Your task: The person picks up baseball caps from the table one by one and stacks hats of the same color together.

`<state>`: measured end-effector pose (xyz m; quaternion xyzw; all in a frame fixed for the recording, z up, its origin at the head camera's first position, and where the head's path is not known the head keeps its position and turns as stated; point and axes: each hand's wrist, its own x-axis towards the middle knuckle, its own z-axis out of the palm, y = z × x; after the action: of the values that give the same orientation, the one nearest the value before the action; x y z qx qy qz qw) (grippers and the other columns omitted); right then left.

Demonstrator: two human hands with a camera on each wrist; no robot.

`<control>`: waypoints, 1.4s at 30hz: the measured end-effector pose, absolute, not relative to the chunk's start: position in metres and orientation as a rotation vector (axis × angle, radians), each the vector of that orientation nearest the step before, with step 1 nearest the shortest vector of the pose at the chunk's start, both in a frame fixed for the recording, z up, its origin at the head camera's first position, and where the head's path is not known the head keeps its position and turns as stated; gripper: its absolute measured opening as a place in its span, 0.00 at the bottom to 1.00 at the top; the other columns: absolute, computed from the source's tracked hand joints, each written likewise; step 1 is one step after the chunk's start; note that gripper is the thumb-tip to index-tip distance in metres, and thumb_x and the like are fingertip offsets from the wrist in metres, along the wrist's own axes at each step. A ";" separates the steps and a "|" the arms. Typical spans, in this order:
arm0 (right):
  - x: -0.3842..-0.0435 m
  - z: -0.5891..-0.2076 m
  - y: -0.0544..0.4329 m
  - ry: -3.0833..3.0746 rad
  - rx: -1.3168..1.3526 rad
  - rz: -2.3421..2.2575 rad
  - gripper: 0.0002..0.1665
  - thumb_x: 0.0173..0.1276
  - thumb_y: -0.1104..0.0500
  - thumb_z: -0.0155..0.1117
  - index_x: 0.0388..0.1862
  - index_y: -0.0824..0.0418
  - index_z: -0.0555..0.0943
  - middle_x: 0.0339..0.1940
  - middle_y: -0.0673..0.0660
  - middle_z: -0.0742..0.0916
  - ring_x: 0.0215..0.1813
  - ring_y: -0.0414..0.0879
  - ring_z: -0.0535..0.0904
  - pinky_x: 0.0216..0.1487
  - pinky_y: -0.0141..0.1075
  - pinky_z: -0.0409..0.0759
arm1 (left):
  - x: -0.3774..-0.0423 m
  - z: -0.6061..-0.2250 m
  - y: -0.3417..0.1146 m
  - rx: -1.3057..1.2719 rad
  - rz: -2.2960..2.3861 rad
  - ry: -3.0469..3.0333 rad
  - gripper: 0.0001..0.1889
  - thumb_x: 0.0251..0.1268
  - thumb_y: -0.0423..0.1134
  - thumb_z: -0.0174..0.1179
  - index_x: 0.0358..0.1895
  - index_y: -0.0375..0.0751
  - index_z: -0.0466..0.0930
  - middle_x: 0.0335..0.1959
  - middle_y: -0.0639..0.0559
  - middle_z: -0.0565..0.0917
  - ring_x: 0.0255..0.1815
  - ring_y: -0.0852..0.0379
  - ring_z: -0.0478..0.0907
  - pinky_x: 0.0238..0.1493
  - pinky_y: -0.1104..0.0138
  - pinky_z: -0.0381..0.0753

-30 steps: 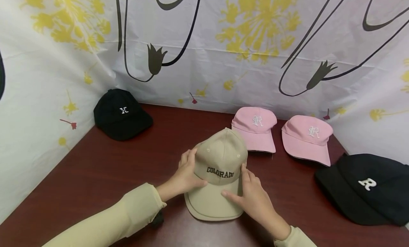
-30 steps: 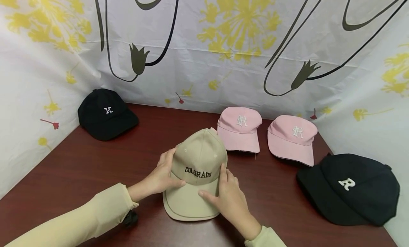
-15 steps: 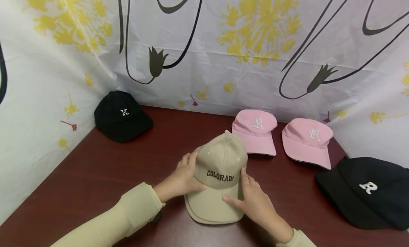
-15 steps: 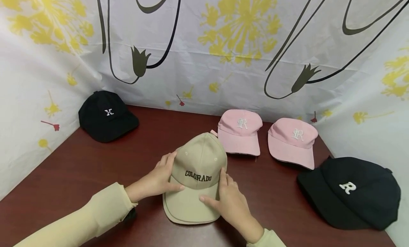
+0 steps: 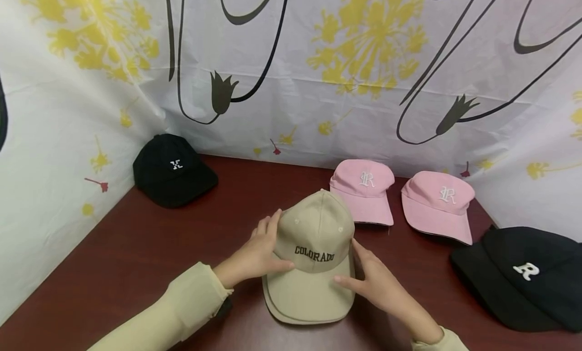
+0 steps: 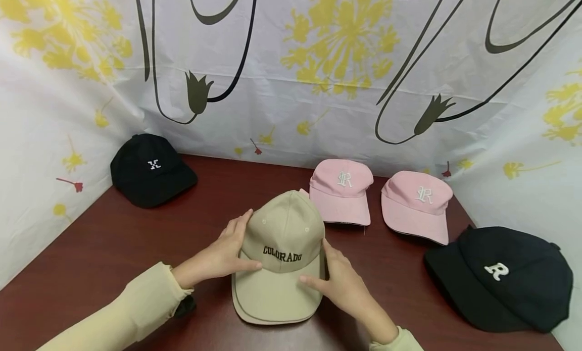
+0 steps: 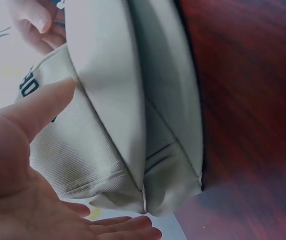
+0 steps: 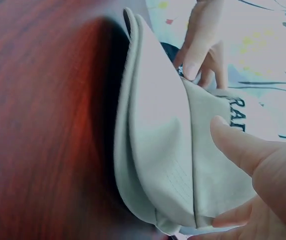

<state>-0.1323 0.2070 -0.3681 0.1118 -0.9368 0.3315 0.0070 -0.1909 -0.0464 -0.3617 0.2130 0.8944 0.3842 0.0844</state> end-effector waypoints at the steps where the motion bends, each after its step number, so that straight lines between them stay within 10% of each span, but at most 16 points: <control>1: -0.132 -0.367 0.208 -2.931 0.342 1.044 0.56 0.54 0.42 0.68 0.67 0.76 0.54 0.63 0.74 0.66 0.65 0.62 0.62 0.60 0.54 0.60 | -0.191 -0.361 -0.046 0.640 1.152 2.664 0.56 0.44 0.44 0.72 0.72 0.38 0.39 0.67 0.29 0.49 0.67 0.32 0.48 0.56 0.45 0.63; 42: -0.138 -0.336 0.261 -2.938 0.106 1.049 0.55 0.61 0.40 0.60 0.69 0.75 0.48 0.64 0.73 0.65 0.66 0.64 0.59 0.59 0.58 0.59 | -0.240 -0.280 0.021 0.974 1.126 2.555 0.55 0.50 0.53 0.67 0.73 0.48 0.35 0.69 0.37 0.48 0.66 0.41 0.49 0.61 0.49 0.58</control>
<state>-0.1385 0.2615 -0.3357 0.0339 -0.9412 0.3359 0.0101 -0.2405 0.0210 -0.2804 0.3280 0.8603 0.3792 0.0920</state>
